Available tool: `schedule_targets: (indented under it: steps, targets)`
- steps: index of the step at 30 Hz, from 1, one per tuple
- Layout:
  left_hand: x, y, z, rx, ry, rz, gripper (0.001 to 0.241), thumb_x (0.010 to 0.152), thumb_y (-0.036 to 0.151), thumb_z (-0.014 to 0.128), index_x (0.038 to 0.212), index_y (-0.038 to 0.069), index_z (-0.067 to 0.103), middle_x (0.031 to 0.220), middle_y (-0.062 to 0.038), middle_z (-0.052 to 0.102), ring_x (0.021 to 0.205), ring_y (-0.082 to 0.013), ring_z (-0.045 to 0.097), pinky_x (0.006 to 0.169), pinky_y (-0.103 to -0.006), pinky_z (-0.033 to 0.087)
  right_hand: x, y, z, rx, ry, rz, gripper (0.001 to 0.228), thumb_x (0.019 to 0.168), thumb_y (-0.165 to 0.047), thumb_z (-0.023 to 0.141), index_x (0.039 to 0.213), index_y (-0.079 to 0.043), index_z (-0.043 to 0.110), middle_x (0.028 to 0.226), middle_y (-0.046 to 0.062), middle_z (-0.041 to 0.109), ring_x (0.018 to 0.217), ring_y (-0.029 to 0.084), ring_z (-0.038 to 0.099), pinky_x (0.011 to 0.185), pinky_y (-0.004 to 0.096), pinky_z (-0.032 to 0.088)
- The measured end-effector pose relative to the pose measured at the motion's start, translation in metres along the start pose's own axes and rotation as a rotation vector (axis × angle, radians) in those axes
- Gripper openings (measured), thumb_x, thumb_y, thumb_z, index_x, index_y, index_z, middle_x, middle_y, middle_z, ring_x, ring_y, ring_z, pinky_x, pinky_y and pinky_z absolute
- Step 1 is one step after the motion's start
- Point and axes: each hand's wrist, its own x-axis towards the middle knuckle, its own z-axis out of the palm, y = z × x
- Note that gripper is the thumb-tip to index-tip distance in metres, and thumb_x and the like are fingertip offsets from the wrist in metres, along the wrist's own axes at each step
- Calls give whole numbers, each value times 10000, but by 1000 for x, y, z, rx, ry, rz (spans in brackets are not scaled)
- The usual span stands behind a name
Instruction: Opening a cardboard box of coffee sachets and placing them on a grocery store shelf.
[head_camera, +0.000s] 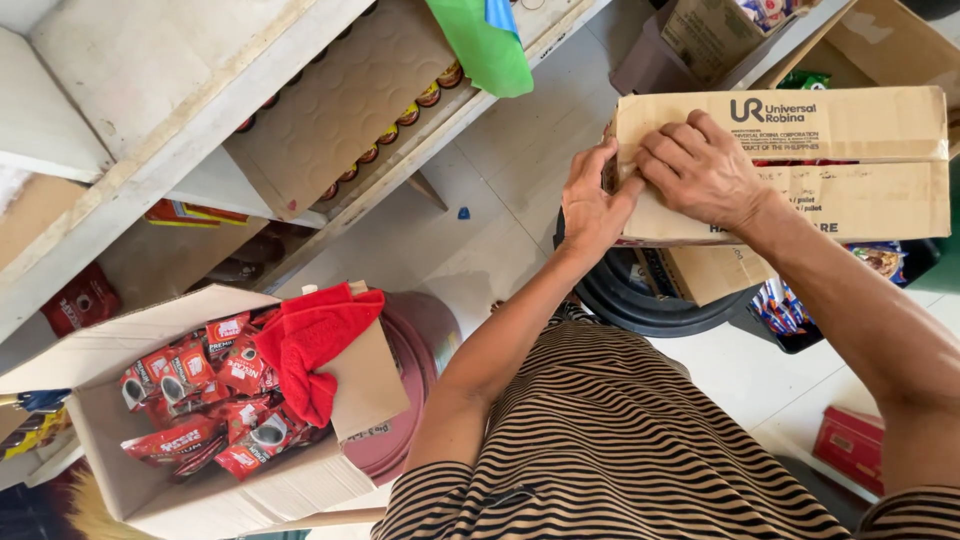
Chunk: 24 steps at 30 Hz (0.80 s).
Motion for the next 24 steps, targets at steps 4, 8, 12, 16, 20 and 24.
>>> schedule_targets:
  steps: [4, 8, 12, 16, 20, 24]
  targets:
    - [2, 10, -8, 56, -3, -24, 507, 834, 162, 735, 1308, 10, 639, 1248, -186, 638, 1116, -311, 686, 975, -376, 572, -2, -2, 3, 111, -9, 46, 326, 756, -86, 750, 1073, -29, 700, 1136, 76, 673, 1059, 256, 626, 967, 414, 524]
    - [3, 23, -16, 88, 8, 89, 331, 909, 149, 708, 1197, 2, 637, 1143, -209, 693, 999, -347, 718, 890, -394, 583, 0, -2, 4, 268, -48, 150, 299, 718, -35, 724, 1016, -35, 700, 1078, 68, 652, 1027, 276, 607, 949, 408, 537]
    - [6, 38, -21, 165, -35, 62, 150, 977, 121, 657, 1084, 16, 661, 1047, -226, 719, 925, -413, 707, 816, -451, 572, 4, 2, 7, 334, -120, 180, 233, 715, -21, 717, 946, -40, 698, 986, 66, 624, 990, 288, 606, 906, 412, 546]
    - [18, 21, -26, 471, -247, -117, 150, 1018, 145, 643, 1064, 3, 644, 1046, -259, 698, 888, -455, 688, 778, -514, 546, 11, 3, 3, 311, -159, 172, 213, 730, -11, 710, 940, -44, 697, 948, 75, 611, 962, 289, 612, 889, 413, 549]
    - [13, -29, -29, 43, -287, -79, 248, 896, 54, 728, 1143, 33, 734, 1141, -186, 738, 984, -304, 752, 879, -376, 609, 7, -1, 8, 258, -161, 149, 219, 729, -53, 705, 948, -41, 684, 949, 88, 611, 957, 291, 617, 847, 410, 552]
    - [-1, -40, -25, -377, -169, -190, 283, 870, 43, 803, 1152, 51, 780, 1305, -103, 713, 1062, -145, 696, 911, -283, 586, 7, -10, 16, 93, -137, 33, 209, 808, -131, 709, 998, -48, 688, 950, 64, 599, 954, 246, 614, 852, 379, 577]
